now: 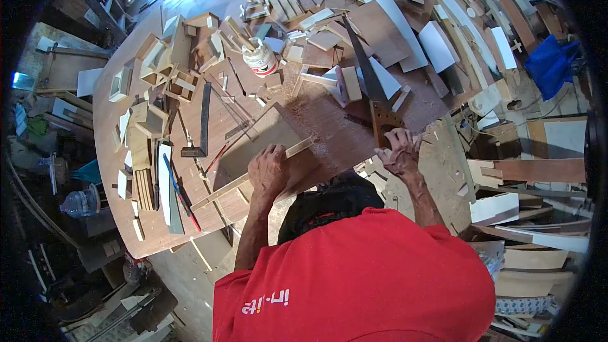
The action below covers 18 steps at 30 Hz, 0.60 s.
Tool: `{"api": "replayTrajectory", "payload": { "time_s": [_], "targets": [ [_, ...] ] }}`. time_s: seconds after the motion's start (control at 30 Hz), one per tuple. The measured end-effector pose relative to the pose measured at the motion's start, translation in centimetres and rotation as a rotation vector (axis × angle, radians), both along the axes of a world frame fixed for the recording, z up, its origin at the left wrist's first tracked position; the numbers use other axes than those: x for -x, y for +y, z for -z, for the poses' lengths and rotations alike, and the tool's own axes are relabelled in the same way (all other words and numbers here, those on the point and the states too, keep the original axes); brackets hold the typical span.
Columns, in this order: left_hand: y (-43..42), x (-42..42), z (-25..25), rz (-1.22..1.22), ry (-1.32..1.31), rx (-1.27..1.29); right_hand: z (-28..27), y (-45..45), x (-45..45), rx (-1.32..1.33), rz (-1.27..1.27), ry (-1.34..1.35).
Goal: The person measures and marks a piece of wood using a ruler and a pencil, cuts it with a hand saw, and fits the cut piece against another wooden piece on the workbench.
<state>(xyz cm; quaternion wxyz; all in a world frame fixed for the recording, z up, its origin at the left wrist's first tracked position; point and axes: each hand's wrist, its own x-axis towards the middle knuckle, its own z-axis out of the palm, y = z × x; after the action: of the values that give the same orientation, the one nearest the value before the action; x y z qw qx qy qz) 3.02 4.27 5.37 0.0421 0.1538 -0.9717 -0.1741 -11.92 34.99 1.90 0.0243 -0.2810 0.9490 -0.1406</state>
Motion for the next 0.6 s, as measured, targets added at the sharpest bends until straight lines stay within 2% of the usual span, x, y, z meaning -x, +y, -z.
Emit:
{"api": "replayTrajectory", "payload": {
  "time_s": [0.1,0.23,0.33,0.5,0.6],
  "targets": [
    [-0.1,-0.1,0.4,-0.003,0.02,0.005,2.9,0.4,-0.6,-0.084,0.068,-0.077],
    [-0.4,-0.2,0.8,0.006,-0.028,0.034,3.9,1.0,-0.6,0.032,0.045,-0.029],
    [-0.2,0.0,0.2,0.001,-0.014,0.028,3.9,1.6,-0.2,0.161,0.024,-0.094],
    [-0.1,0.1,0.1,-0.009,0.016,0.021,3.3,1.8,1.7,0.27,-0.012,0.053],
    [-0.1,0.0,0.1,0.005,0.014,0.019,3.0,2.3,5.3,0.211,-0.035,0.133]
  ]
}}
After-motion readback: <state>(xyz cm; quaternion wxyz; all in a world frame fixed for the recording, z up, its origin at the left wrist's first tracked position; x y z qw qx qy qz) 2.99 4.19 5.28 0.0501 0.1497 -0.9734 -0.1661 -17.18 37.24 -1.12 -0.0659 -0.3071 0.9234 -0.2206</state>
